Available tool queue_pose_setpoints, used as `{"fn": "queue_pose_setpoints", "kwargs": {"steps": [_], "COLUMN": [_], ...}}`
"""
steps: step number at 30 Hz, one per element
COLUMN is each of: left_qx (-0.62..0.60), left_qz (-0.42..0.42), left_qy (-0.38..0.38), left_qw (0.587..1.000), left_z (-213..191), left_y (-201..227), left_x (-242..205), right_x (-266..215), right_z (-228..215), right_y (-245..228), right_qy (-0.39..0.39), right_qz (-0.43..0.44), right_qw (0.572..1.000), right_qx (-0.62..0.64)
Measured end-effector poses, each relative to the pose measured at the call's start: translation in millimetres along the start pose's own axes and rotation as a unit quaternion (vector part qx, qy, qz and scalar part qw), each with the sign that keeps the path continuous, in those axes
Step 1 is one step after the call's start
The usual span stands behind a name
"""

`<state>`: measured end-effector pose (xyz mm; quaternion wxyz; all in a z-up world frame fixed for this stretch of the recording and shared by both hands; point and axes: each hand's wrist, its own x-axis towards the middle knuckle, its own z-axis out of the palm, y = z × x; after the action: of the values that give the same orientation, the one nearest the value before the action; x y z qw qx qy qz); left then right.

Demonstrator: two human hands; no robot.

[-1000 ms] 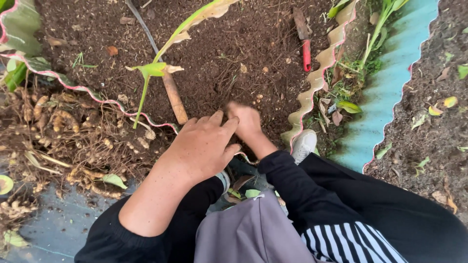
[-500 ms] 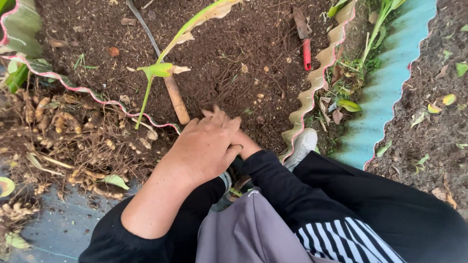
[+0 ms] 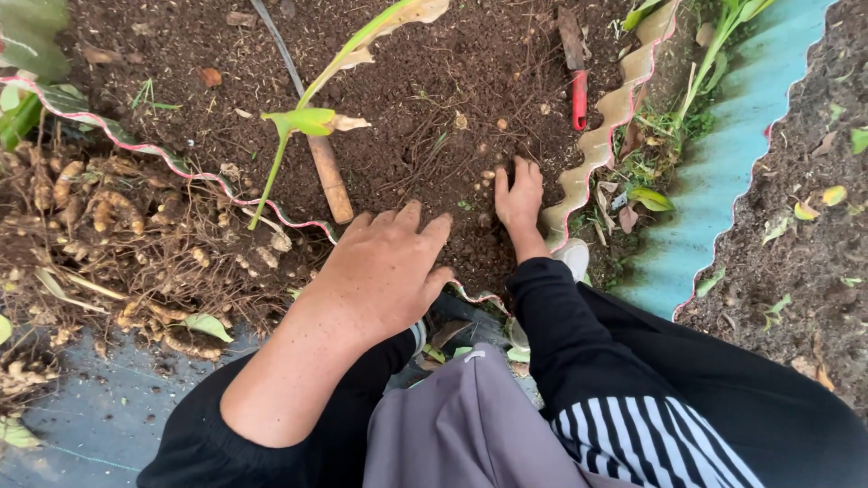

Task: Harvest turmeric roots from a garden bed by digging with hands and a small hoe.

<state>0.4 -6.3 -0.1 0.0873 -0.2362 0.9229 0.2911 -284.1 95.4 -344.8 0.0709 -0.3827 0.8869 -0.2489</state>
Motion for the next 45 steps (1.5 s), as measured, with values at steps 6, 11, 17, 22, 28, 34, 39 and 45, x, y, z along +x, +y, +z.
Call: {"fn": "queue_pose_setpoints", "kwargs": {"steps": [6,11,17,22,28,34,39,45], "left_qx": [0.006,-0.005,0.005,-0.026,0.042,0.141,0.227,0.028], "left_qz": [0.001,-0.008,-0.019,-0.003,-0.016,0.119,0.154,0.04], "left_qy": [0.0,-0.013,-0.004,-0.048,-0.199,-0.158,-0.03,-0.049], "left_qw": [1.0,1.0,1.0,0.998,0.979,0.97,0.961,0.998], "left_z": [4,4,7,18,31,119,168,154], "left_y": [0,-3,-4,-11,-26,-56,-77,-63], "left_x": [3,2,7,14,79,212,296,325], "right_x": [8,1,11,15,88,171,205,219], "right_z": [-1,39,-10,-41,-133,-115,-82,-75], "right_y": [13,45,8,-16,-46,3,14,44], "right_qy": [0.02,0.089,-0.064,-0.148,-0.03,-0.014,-0.114,-0.119], "right_qz": [0.002,-0.121,0.002,0.027,0.049,-0.009,-0.01,0.049], "right_qw": [0.998,0.975,0.994,0.977,0.998,0.98,0.964,0.977], "right_qx": [0.056,-0.161,-0.086,-0.149,-0.023,-0.2,-0.241,-0.169]}}
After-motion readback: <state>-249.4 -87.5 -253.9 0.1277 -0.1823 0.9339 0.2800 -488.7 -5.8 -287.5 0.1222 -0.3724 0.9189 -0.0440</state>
